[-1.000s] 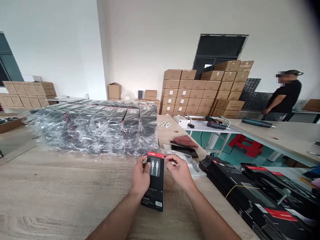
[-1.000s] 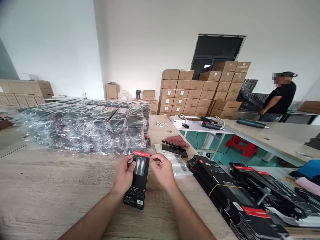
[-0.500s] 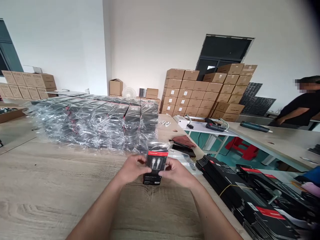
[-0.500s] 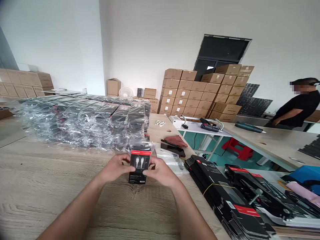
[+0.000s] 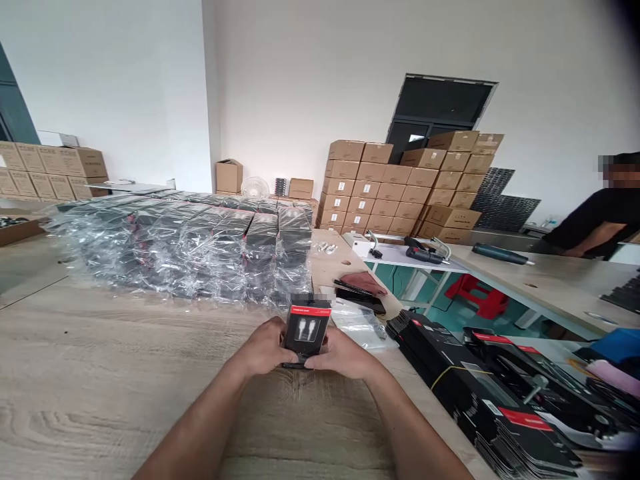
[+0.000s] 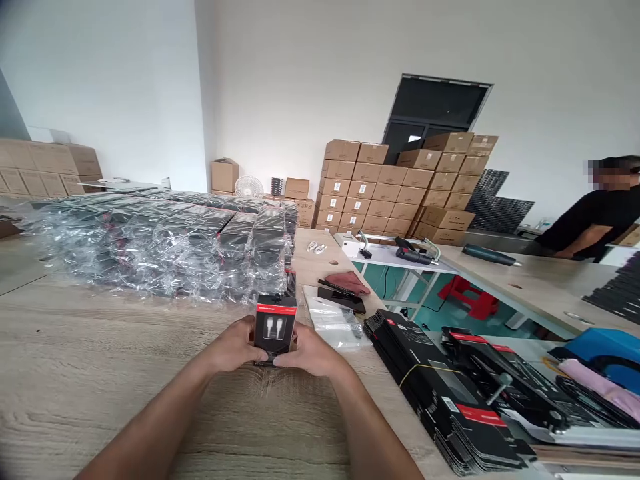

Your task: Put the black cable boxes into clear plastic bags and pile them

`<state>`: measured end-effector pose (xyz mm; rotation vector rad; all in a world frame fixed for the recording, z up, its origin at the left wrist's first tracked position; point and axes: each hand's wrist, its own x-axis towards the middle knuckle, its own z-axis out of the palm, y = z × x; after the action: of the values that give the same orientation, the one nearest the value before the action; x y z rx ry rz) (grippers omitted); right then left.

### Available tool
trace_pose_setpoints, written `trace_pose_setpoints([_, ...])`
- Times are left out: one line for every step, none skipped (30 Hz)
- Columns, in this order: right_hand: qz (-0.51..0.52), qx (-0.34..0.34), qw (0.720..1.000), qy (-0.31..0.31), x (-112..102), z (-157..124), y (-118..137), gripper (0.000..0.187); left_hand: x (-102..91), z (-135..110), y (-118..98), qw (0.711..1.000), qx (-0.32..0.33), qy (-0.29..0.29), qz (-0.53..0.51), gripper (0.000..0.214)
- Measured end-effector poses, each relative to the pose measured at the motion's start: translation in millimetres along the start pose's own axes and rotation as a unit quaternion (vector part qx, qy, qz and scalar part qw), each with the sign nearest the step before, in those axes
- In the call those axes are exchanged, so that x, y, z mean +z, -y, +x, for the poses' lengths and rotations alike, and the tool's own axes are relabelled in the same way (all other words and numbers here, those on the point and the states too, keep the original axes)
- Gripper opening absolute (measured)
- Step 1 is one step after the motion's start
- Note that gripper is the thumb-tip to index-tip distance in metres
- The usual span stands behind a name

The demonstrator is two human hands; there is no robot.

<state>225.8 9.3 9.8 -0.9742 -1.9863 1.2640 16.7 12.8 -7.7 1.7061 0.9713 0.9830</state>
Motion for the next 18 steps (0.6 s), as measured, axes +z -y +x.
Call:
trace_pose_setpoints([0.004,-0.007,1.0,-0.026,-1,0,0,0.053,1.4,0,1,1.0,-0.005,0.007,0.002,0.039])
trace_pose_setpoints([0.009,-0.016,0.998,-0.058,-2,0,0,0.051,3.5,0,1,1.0,-0.008,0.014,0.005,0.037])
trace_pose_setpoints([0.014,-0.024,0.995,-0.091,-4,0,1,0.047,6.2,0,2,1.0,-0.008,0.022,0.006,0.036])
trace_pose_setpoints([0.022,-0.032,0.992,-0.12,-6,1,0,0.042,9.5,0,2,1.0,-0.006,0.029,0.001,0.036])
trace_pose_setpoints([0.032,-0.04,0.988,-0.149,-9,2,0,0.038,13.0,0,2,0.999,-0.002,0.038,-0.01,0.039])
trace_pose_setpoints([0.047,-0.049,0.981,-0.18,-12,3,-2,0.036,16.6,0,2,0.999,0.0,0.047,-0.024,0.043])
trace_pose_setpoints([0.063,-0.058,0.973,-0.216,-16,5,-4,0.036,20.1,0,1,0.998,-0.001,0.056,-0.036,0.046])
trace_pose_setpoints([0.079,-0.064,0.962,-0.252,-19,6,-7,0.037,23.2,0,1,0.997,-0.004,0.064,-0.045,0.047])
trace_pose_setpoints([0.095,-0.067,0.951,-0.285,-21,8,-9,0.039,25.7,0,0,0.996,-0.009,0.07,-0.047,0.044])
trace_pose_setpoints([0.109,-0.067,0.941,-0.312,-23,9,-12,0.042,27.7,-1,-1,0.996,-0.014,0.072,-0.042,0.04])
trace_pose_setpoints([0.123,-0.063,0.934,-0.33,-23,11,-14,0.044,29.2,-1,-2,0.997,-0.015,0.07,-0.036,0.034])
trace_pose_setpoints([0.137,-0.055,0.93,-0.337,-22,12,-16,0.046,30.6,-2,-3,0.997,-0.015,0.065,-0.032,0.029])
trace_pose_setpoints([0.151,-0.045,0.928,-0.338,-21,13,-18,0.046,32.0,-1,-4,0.998,-0.014,0.061,-0.032,0.026])
trace_pose_setpoints([0.164,-0.033,0.927,-0.336,-18,13,-21,0.046,34.1,-1,-5,0.998,-0.016,0.058,-0.034,0.025])
trace_pose_setpoints([0.174,-0.021,0.926,-0.334,-16,14,-23,0.044,37.1,1,-5,0.998,-0.021,0.054,-0.038,0.025])
trace_pose_setpoints([0.18,-0.011,0.926,-0.333,-14,14,-26,0.043,41.2,4,-5,0.997,-0.031,0.051,-0.042,0.024])
trace_pose_setpoints([0.182,-0.004,0.924,-0.337,-14,13,-30,0.042,46.5,7,-3,0.997,-0.045,0.044,-0.042,0.025])
trace_pose_setpoints([0.184,0.001,0.92,-0.346,-16,13,-33,0.04,52.8,11,-1,0.997,-0.062,0.035,-0.041,0.024])
